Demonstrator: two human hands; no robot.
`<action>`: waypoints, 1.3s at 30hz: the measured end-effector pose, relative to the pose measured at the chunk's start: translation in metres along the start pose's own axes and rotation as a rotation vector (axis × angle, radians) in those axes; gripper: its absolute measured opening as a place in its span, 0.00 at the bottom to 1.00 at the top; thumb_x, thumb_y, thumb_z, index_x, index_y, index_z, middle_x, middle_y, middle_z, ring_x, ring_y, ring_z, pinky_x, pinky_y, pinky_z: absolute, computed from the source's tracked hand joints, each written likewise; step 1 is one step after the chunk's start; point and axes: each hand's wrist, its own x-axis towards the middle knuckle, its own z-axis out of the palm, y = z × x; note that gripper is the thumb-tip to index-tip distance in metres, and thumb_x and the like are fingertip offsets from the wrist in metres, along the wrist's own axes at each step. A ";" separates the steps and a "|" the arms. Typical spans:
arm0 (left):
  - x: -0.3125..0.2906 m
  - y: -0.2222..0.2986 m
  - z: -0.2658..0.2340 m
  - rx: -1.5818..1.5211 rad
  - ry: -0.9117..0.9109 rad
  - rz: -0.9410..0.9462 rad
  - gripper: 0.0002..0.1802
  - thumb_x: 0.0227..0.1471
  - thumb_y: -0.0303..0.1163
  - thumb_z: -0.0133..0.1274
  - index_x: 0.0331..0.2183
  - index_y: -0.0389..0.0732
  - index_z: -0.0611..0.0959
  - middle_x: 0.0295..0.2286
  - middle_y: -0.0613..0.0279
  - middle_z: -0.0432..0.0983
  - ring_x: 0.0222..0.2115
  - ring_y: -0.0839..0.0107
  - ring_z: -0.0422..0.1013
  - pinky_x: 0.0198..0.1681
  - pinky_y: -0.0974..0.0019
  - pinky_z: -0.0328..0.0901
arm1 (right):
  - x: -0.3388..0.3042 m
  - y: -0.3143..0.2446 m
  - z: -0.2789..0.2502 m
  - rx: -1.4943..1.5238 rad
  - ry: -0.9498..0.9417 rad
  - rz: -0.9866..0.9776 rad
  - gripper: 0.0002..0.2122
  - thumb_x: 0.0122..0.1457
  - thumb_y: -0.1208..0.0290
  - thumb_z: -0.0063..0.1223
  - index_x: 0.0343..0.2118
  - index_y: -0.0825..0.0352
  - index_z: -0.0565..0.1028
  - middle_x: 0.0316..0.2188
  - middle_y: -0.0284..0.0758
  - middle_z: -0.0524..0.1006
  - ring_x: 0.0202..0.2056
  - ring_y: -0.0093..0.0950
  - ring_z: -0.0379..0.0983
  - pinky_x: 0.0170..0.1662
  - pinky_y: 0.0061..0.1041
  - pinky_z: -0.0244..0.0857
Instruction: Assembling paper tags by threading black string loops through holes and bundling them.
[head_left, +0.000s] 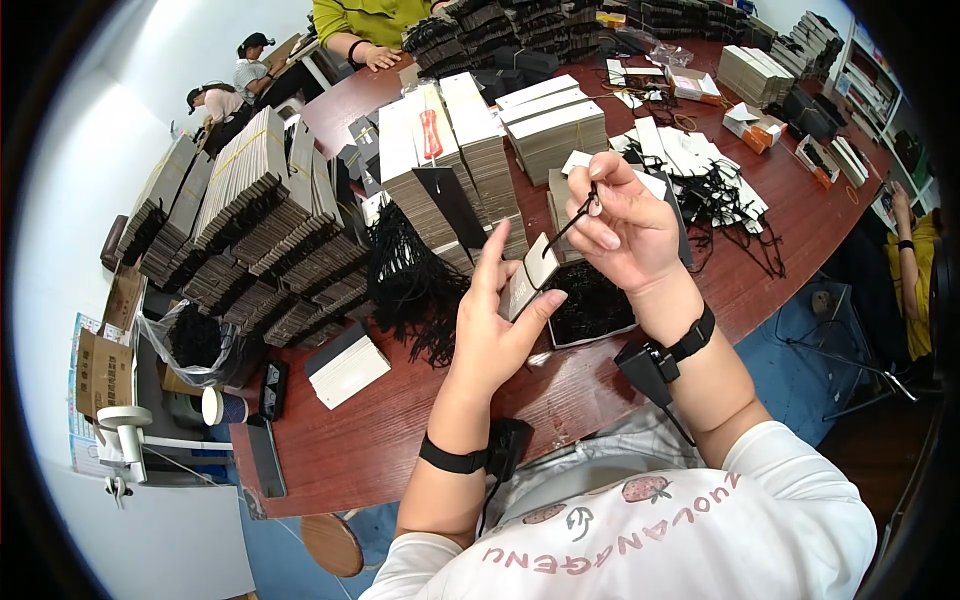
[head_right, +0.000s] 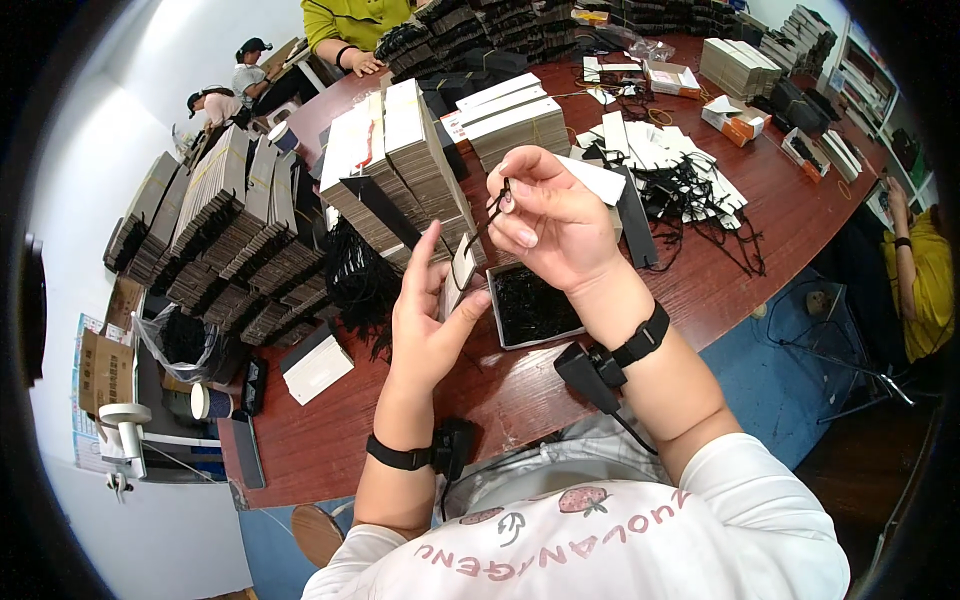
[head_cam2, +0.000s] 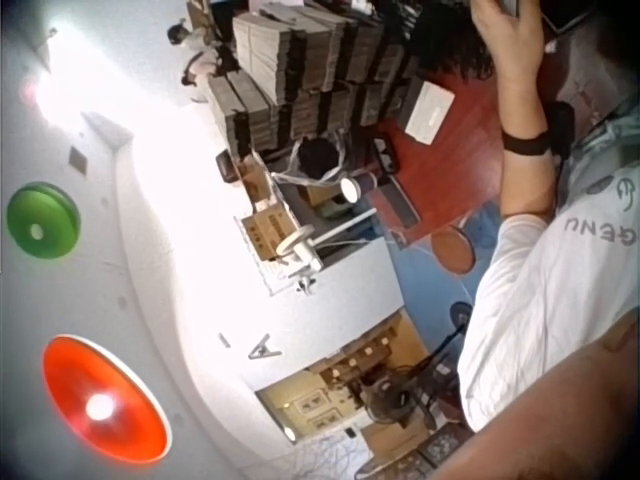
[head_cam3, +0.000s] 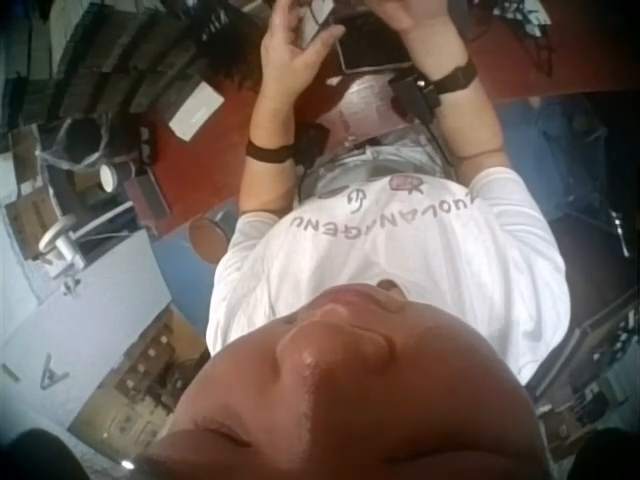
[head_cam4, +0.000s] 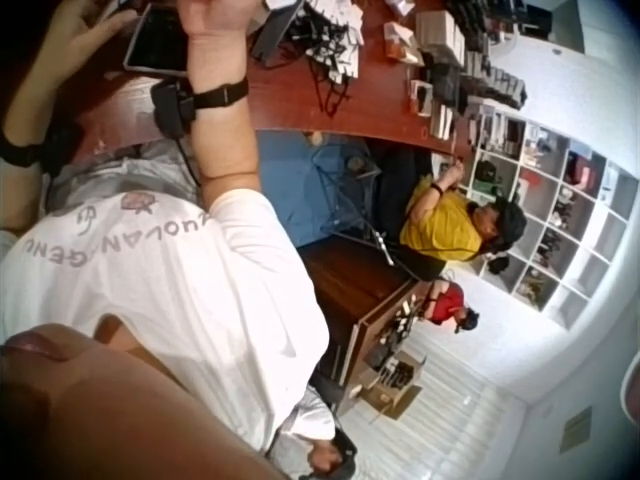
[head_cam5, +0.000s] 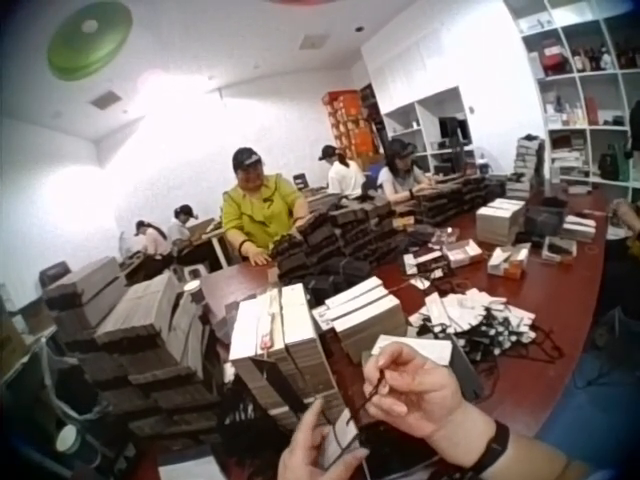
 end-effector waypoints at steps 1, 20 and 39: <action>0.000 0.000 0.001 -0.132 0.045 -0.019 0.30 0.44 0.28 0.61 0.48 0.34 0.69 0.35 0.58 0.74 0.36 0.75 0.69 0.41 0.72 0.63 | 0.000 -0.001 0.001 0.016 0.000 -0.008 0.07 0.58 0.79 0.43 0.38 0.67 0.71 0.31 0.37 0.72 0.19 0.20 0.62 0.24 0.19 0.55; 0.005 -0.001 -0.007 0.348 0.046 0.288 0.24 0.48 0.34 0.55 0.47 0.38 0.71 0.35 0.49 0.71 0.35 0.52 0.70 0.39 0.60 0.65 | 0.000 0.013 0.018 -0.454 0.172 0.273 0.07 0.55 0.74 0.50 0.36 0.68 0.70 0.22 0.28 0.69 0.19 0.16 0.62 0.22 0.12 0.55; -0.001 -0.032 0.006 -0.272 0.002 0.109 0.29 0.50 0.52 0.53 0.41 0.36 0.72 0.29 0.64 0.68 0.30 0.78 0.63 0.34 0.74 0.61 | -0.001 0.020 0.014 -0.201 0.017 0.101 0.05 0.56 0.77 0.46 0.35 0.70 0.69 0.22 0.33 0.68 0.21 0.21 0.64 0.24 0.18 0.58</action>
